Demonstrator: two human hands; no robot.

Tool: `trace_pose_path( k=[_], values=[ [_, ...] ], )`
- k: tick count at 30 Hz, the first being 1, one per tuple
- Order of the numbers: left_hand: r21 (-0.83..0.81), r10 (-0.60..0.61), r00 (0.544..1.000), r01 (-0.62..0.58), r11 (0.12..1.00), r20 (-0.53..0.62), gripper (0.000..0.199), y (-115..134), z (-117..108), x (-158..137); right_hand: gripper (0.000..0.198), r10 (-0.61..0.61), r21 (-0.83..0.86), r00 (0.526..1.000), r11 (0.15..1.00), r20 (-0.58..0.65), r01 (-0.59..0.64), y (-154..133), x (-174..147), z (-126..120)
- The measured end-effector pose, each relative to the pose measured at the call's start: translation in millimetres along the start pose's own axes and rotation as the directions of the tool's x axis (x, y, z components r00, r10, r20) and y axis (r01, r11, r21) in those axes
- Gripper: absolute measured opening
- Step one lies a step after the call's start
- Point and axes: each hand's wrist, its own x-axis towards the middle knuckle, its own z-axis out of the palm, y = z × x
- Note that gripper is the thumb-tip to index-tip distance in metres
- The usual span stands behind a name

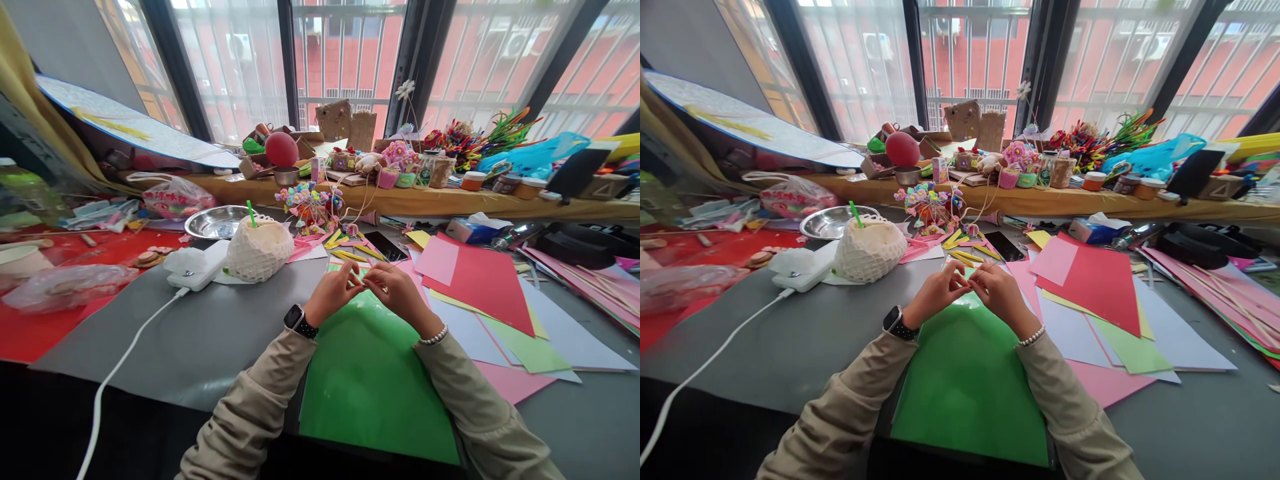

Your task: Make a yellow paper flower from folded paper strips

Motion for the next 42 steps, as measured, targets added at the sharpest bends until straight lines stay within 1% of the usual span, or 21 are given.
trace_pose_path(
  k=[3, 7, 13, 15, 20, 22, 24, 27, 29, 31, 34, 37, 39, 40, 42],
  values=[
    [0.011, -0.016, 1.0, 0.016, 1.0, -0.019, 0.024, 0.1, -0.2, 0.2, 0.018, -0.012, -0.01, 1.0, 1.0, -0.019, 0.011, -0.4, -0.2, -0.1],
    [0.015, -0.042, 0.996, 0.044, 0.999, -0.076, 0.025, 0.8, -0.3, 0.6, 0.018, -0.075, -0.085, 0.992, 0.994, -0.105, 0.067, -0.9, -0.1, 1.0],
    [-0.016, -0.076, 0.987, 0.075, 0.997, -0.14, 0.024, 1.2, 0.7, 0.8, 0.016, -0.074, -0.067, 0.98, 0.996, -0.184, 0.063, -4.0, -0.8, 3.0],
    [-0.042, -0.095, 0.981, 0.089, 0.995, -0.167, 0.023, 1.0, 1.4, 1.1, 0.015, -0.074, -0.055, 0.975, 0.996, -0.209, 0.064, -5.3, -1.3, 4.4],
    [-0.181, -0.151, 0.953, 0.106, 0.978, -0.261, 0.025, 1.2, 3.2, 0.9, 0.016, -0.06, -0.011, 0.962, 0.998, -0.267, 0.059, -8.0, -2.2, 10.1],
    [-0.135, -0.149, 0.942, 0.113, 0.984, -0.299, 0.023, 2.3, 3.6, -0.3, 0.016, -0.041, 0.006, 0.958, 0.999, -0.283, 0.044, -10.0, -1.9, 11.1],
    [-0.018, -0.115, 0.938, 0.115, 0.993, -0.328, 0.02, 3.7, 3.8, -2.0, 0.015, -0.014, 0.029, 0.954, 0.999, -0.298, 0.023, -12.5, -1.4, 10.2],
    [0.149, -0.063, 0.937, 0.121, 0.982, -0.345, 0.015, 5.5, 3.6, -4.2, 0.012, 0.046, 0.076, 0.94, 0.997, -0.338, -0.022, -16.1, -1.6, 6.3],
    [0.201, -0.055, 0.934, 0.133, 0.971, -0.353, 0.014, 5.6, 3.5, -4.7, 0.01, 0.095, 0.107, 0.926, 0.992, -0.365, -0.06, -17.5, -2.3, 3.9],
    [0.194, -0.054, 0.93, 0.133, 0.972, -0.364, 0.013, 4.8, 3.6, -4.5, 0.011, 0.13, 0.131, 0.919, 0.988, -0.373, -0.087, -18.1, -3.2, 3.0],
    [0.069, -0.101, 0.911, 0.14, 0.988, -0.4, 0.015, 2.5, 3.9, -3.4, 0.012, 0.147, 0.161, 0.923, 0.982, -0.356, -0.094, -18.7, -4.2, 4.1],
    [-0.178, -0.204, 0.888, 0.14, 0.974, -0.413, 0.022, 0.1, 4.5, -1.6, 0.012, 0.183, 0.22, 0.92, 0.969, -0.347, -0.11, -19.7, -4.9, 5.9],
    [-0.371, -0.27, 0.882, 0.12, 0.921, -0.385, 0.029, -1.1, 4.8, 0.0, 0.013, 0.231, 0.285, 0.912, 0.949, -0.339, -0.134, -20.0, -5.0, 6.9],
    [-0.466, -0.303, 0.882, 0.111, 0.878, -0.361, 0.031, -1.4, 4.7, 0.8, 0.013, 0.26, 0.327, 0.907, 0.933, -0.33, -0.148, -19.8, -5.0, 7.5],
    [-0.635, -0.361, 0.884, 0.099, 0.766, -0.298, 0.037, -1.4, 4.2, 2.4, 0.013, 0.332, 0.429, 0.892, 0.885, -0.305, -0.183, -18.4, -4.8, 9.5]
  ],
)
